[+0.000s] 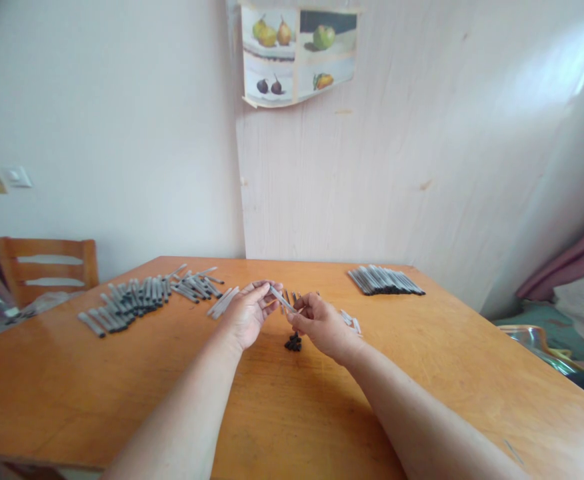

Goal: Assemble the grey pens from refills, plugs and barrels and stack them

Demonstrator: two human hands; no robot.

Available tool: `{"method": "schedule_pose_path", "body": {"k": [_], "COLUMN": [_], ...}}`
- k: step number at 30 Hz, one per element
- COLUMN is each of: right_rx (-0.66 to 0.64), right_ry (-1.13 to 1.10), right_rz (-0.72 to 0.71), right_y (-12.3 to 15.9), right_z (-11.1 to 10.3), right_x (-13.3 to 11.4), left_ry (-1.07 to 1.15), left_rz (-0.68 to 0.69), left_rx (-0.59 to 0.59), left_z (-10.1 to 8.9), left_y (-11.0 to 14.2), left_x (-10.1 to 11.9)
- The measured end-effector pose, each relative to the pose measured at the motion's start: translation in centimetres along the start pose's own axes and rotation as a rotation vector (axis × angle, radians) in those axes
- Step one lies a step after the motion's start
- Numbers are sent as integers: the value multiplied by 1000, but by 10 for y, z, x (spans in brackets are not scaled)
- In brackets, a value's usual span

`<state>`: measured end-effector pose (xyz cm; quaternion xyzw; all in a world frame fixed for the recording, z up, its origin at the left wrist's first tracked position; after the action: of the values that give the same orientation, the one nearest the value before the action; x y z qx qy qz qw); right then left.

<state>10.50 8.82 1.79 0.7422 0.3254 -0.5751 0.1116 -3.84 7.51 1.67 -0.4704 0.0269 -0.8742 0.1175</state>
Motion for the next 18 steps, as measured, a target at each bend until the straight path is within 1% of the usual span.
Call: {"method": "schedule_pose_path", "body": {"k": [3, 7, 9, 14, 18], "right_rx": [21, -37, -83, -214, -281], "right_ry": [-8, -95, -181, -478, -635], "right_rz": [9, 55, 69, 126, 132], "right_y": [0, 1, 2, 4, 5], "right_z": [-2, 1, 5, 16, 21], "right_x": [1, 3, 3, 9, 10], "left_ry": [3, 23, 41, 91, 116], "left_rz": [10, 17, 29, 30, 27], "left_rx": [-15, -45, -68, -129, -195], "left_z": [1, 5, 9, 15, 21], "left_y": [0, 1, 1, 2, 5], "left_x": [0, 3, 5, 9, 11]}}
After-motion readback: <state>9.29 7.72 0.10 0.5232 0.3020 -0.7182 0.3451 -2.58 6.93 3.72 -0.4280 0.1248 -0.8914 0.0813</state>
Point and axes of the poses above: each hand's wrist, its own y-axis away from the middle knuckle, its own z-axis out of the palm, x = y × z, the point moved 10 cm from there along -y, towards the middle knuckle, and after that the axes turned 4 degrees about -x, right-handed, at the moved point
